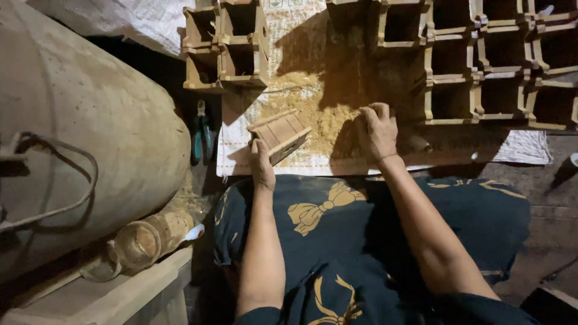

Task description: The person sits on the floor and cleans a small wooden frame using a white tool. They repeatedly rub the tool along the frame's edges and surfaces, then rotate the frame to access different sides. The person continues this process throughout the clip.

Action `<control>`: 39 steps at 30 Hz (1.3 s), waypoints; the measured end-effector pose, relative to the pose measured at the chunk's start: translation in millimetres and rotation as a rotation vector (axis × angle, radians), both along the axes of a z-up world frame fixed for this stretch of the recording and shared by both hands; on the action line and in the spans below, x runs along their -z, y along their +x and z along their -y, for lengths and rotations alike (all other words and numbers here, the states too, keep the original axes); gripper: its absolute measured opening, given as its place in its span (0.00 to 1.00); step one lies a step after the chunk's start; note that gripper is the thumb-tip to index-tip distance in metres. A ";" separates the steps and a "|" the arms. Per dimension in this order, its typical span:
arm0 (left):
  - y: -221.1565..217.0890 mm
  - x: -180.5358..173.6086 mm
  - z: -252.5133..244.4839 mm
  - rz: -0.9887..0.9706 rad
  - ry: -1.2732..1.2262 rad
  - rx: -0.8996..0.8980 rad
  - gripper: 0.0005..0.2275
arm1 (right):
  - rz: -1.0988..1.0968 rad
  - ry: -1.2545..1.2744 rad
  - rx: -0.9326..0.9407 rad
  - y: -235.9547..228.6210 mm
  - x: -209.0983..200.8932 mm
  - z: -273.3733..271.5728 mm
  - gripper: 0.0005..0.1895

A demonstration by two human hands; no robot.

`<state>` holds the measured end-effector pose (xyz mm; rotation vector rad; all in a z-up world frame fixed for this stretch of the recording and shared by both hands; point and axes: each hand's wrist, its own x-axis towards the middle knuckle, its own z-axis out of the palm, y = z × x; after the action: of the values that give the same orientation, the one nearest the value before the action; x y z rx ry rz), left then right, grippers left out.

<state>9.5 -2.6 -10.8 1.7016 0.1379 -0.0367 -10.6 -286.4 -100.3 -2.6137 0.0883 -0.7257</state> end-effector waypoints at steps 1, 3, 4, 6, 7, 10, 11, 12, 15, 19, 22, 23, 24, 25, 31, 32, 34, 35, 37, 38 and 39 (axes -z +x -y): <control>0.6 12.0 -2.0 -0.052 -0.018 -0.024 0.26 | 0.007 -0.029 0.027 8.5 9.0 3.3 0.14; 3.8 31.4 -8.4 -0.102 -0.034 -0.053 0.25 | 0.017 -0.055 0.049 28.7 21.7 7.0 0.14; 5.2 39.1 -12.0 -0.096 -0.020 -0.036 0.23 | 0.024 -0.108 0.033 38.2 25.6 8.3 0.15; 5.3 33.3 -9.8 -0.089 -0.006 -0.019 0.22 | 0.032 -0.160 0.016 60.4 39.7 10.5 0.17; 4.1 19.7 -3.8 -0.070 -0.033 0.014 0.19 | 0.055 -0.208 0.000 73.2 49.9 11.6 0.15; 6.0 23.1 3.2 -0.044 -0.086 0.069 0.18 | 0.036 -0.384 -0.020 102.7 62.9 8.0 0.21; 6.7 31.9 3.0 -0.036 -0.115 0.091 0.20 | -0.005 -0.513 -0.025 110.2 64.5 5.0 0.31; 7.0 38.5 3.1 -0.040 -0.113 0.088 0.20 | -0.008 -0.510 -0.029 114.4 70.4 3.5 0.31; 6.2 81.7 -9.3 -0.028 -0.159 0.109 0.22 | -0.273 -0.444 -0.127 117.2 84.5 -3.5 0.33; 4.1 157.4 -27.4 -0.063 -0.241 0.082 0.25 | -0.061 -0.358 -0.292 84.3 86.9 -14.6 0.13; 6.3 95.9 -7.1 -0.022 -0.229 0.101 0.24 | -0.031 -0.337 -0.338 45.5 85.9 -14.4 0.04; 7.2 61.3 2.3 -0.013 -0.236 0.122 0.23 | -0.019 -0.352 -0.352 31.3 85.9 -12.2 0.04; 5.1 94.1 -6.4 -0.019 -0.237 0.122 0.23 | -0.026 -0.352 -0.353 22.5 74.2 -10.6 0.04; 2.6 126.6 -14.7 -0.044 -0.275 0.127 0.23 | -0.006 -0.407 -0.291 13.8 62.1 -8.6 0.08; -8.8 156.1 -10.6 -0.007 -0.212 0.150 0.23 | 0.048 -0.460 -0.145 0.0 28.6 -10.8 0.08; -8.9 154.2 -10.4 -0.004 -0.212 0.154 0.23 | 0.052 -0.432 -0.142 2.4 42.3 -8.0 0.04; -7.0 146.0 -8.2 -0.034 -0.209 0.156 0.26 | 0.011 -0.367 -0.141 -0.7 37.2 -9.0 0.03; -6.7 142.2 -7.6 -0.066 -0.209 0.159 0.28 | -0.031 -0.303 -0.139 -2.5 35.0 -10.0 0.03; -9.3 132.5 -4.9 -0.077 -0.210 0.155 0.31 | -0.054 -0.123 -0.131 -4.2 38.4 -9.1 0.03; -11.1 128.2 -3.0 -0.087 -0.215 0.152 0.34 | -0.076 0.053 -0.120 -5.6 40.3 -8.1 0.04; -9.2 135.8 -4.5 -0.089 -0.213 0.151 0.34 | -0.078 0.056 -0.121 -5.3 36.7 -3.5 0.04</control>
<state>0.3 1.8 -146.6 1.4947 0.0690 -0.2325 -15.9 -282.9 -137.1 -2.5687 -0.0258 -0.5722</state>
